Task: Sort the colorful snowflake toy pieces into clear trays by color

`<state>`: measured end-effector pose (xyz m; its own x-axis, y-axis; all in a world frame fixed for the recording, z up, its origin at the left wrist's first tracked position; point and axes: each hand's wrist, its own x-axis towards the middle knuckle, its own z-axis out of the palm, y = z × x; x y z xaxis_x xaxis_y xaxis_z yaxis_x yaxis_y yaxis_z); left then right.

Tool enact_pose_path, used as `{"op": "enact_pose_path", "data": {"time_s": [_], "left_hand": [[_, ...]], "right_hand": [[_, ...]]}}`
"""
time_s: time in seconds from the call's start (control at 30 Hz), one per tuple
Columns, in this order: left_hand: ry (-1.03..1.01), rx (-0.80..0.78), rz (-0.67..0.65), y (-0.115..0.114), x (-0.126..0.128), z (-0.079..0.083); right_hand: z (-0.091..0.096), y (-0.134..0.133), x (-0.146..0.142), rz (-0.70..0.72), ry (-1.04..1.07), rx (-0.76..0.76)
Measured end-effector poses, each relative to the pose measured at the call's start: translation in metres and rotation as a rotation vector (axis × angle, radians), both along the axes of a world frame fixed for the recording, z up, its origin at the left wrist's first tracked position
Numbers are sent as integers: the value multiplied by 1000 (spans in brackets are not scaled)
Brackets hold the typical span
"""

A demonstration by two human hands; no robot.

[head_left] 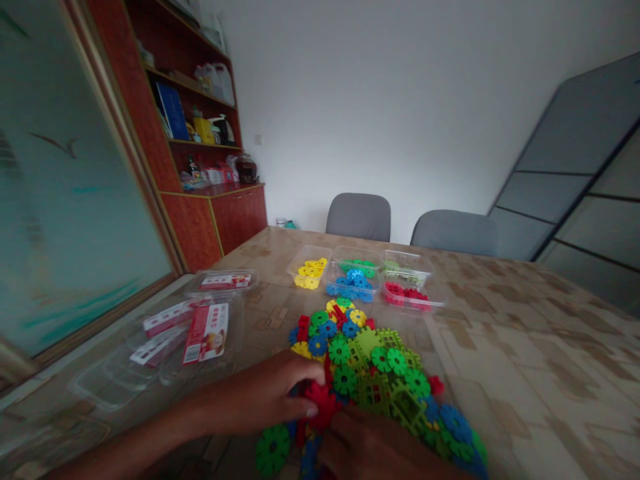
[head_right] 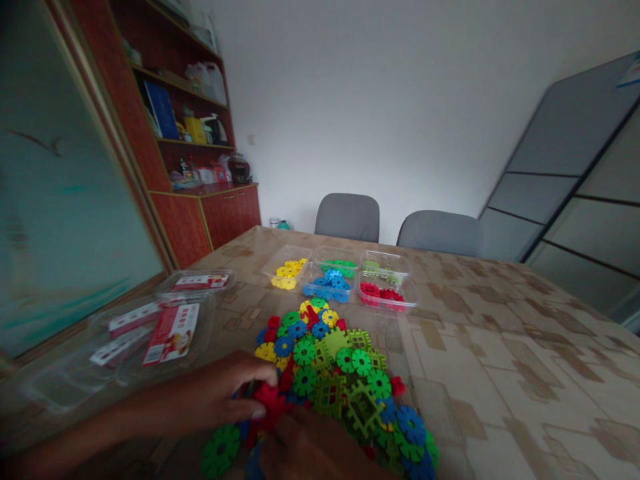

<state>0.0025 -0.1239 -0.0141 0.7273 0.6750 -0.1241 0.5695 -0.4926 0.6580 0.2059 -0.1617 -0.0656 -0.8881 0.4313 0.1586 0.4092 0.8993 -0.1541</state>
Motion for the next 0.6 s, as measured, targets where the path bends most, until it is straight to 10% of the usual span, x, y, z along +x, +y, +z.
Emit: {"op": "enact_pose_path", "data": {"time_s": [0.6], "left_hand": [[-83,57,29,-7,17,-29]], "right_hand": [[-9,-1,2,-15,-30,31]]}}
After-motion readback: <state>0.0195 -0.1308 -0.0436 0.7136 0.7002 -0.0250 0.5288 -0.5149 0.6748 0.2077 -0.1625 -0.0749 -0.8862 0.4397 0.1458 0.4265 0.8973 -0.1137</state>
